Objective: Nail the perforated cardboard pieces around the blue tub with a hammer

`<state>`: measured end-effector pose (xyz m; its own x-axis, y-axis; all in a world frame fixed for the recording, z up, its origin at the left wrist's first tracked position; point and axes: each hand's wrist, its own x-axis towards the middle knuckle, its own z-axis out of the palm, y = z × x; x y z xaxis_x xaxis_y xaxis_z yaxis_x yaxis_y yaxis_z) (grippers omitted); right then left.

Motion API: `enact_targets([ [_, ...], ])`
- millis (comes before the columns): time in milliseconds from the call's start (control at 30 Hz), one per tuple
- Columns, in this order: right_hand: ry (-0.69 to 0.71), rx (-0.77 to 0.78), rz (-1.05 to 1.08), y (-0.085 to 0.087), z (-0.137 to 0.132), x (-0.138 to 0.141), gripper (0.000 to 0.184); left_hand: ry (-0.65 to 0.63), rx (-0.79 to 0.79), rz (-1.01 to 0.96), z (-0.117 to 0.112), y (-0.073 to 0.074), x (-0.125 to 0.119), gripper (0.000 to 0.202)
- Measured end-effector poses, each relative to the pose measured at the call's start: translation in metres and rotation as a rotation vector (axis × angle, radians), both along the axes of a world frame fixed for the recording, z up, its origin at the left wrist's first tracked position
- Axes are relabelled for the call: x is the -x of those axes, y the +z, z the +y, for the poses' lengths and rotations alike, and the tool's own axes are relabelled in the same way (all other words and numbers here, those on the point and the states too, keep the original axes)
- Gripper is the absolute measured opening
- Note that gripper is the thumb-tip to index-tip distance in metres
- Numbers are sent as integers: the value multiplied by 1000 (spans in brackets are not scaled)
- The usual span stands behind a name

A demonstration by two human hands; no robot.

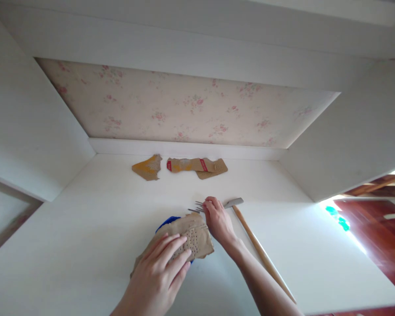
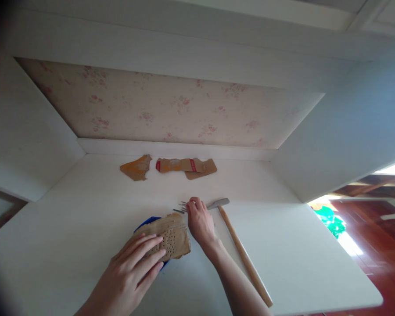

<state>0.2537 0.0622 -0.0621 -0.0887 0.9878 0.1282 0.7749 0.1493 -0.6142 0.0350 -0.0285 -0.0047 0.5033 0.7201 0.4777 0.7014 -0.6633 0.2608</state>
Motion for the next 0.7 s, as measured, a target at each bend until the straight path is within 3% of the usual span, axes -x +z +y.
enact_targets([
  [167,-198,46,306,10,-30,-10,26,8,62,-21,-2,1,12,24],
  [267,-189,86,483,27,-56,-11,28,-14,142,-128,-3,8,3,25],
  [367,-168,131,609,46,-74,-8,27,-43,330,-308,2,14,-16,20],
  [467,-118,204,798,56,-81,-4,32,14,507,-446,13,16,-31,13],
  [567,-101,151,755,56,-80,0,21,115,532,-457,23,11,-39,21],
  [700,-84,33,618,53,-71,8,21,152,530,-392,31,-2,-43,30],
])
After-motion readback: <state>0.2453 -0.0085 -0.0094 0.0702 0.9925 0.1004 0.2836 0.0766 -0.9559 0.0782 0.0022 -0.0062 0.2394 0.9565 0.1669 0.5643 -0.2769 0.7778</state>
